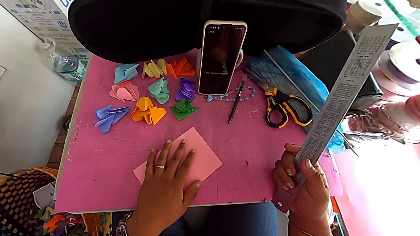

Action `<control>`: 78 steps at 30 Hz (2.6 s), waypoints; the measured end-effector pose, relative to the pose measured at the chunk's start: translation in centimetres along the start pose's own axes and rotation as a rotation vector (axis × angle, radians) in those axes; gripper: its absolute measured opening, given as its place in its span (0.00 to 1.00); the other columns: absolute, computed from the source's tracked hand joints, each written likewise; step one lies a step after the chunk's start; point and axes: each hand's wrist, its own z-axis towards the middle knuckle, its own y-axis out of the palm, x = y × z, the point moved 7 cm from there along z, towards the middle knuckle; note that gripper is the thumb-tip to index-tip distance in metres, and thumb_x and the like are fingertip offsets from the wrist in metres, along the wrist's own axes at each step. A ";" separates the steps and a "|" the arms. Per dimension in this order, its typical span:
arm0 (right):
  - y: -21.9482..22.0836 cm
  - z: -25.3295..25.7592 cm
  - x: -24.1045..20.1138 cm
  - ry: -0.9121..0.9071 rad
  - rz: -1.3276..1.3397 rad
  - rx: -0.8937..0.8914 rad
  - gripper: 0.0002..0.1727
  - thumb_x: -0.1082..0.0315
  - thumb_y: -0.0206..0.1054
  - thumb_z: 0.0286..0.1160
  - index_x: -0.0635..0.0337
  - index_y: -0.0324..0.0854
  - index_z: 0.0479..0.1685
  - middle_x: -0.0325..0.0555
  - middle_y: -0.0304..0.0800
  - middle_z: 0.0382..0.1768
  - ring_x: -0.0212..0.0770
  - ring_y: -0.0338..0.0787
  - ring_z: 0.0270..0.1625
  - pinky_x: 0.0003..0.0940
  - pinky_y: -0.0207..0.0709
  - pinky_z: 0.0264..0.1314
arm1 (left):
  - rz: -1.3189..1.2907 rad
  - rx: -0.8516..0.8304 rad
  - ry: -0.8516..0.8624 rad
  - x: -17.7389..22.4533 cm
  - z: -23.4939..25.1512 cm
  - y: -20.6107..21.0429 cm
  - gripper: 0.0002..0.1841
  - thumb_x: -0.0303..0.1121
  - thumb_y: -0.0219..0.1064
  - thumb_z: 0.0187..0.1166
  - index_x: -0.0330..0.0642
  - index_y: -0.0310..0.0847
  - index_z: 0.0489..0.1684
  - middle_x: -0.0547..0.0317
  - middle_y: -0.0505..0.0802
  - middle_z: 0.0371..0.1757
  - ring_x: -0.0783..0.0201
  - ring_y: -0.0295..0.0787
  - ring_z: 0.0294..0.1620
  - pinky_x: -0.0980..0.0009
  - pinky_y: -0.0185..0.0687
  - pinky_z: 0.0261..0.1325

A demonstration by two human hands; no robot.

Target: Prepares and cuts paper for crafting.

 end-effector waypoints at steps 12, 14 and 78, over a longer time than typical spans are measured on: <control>0.0 -0.1 0.0 -0.001 -0.006 0.012 0.18 0.55 0.63 0.86 0.56 0.81 0.65 0.30 0.83 0.26 0.24 0.77 0.19 0.16 0.72 0.20 | 0.009 0.010 0.000 0.0 0.0 0.0 0.35 0.63 0.39 0.87 0.55 0.73 0.85 0.54 0.75 0.87 0.38 0.63 0.89 0.35 0.53 0.83; 0.0 -0.1 0.0 -0.003 -0.008 0.010 0.18 0.55 0.63 0.86 0.56 0.81 0.65 0.30 0.83 0.26 0.24 0.77 0.18 0.16 0.72 0.20 | 0.009 0.010 0.001 0.0 -0.1 0.0 0.35 0.63 0.39 0.87 0.55 0.72 0.85 0.54 0.75 0.87 0.38 0.63 0.89 0.34 0.53 0.83; 0.0 -0.2 0.0 -0.019 -0.008 0.017 0.18 0.56 0.63 0.86 0.57 0.82 0.64 0.30 0.83 0.25 0.24 0.77 0.19 0.16 0.73 0.21 | 0.017 0.002 0.000 0.1 0.0 0.0 0.36 0.63 0.38 0.87 0.55 0.73 0.85 0.54 0.74 0.88 0.38 0.63 0.89 0.35 0.53 0.83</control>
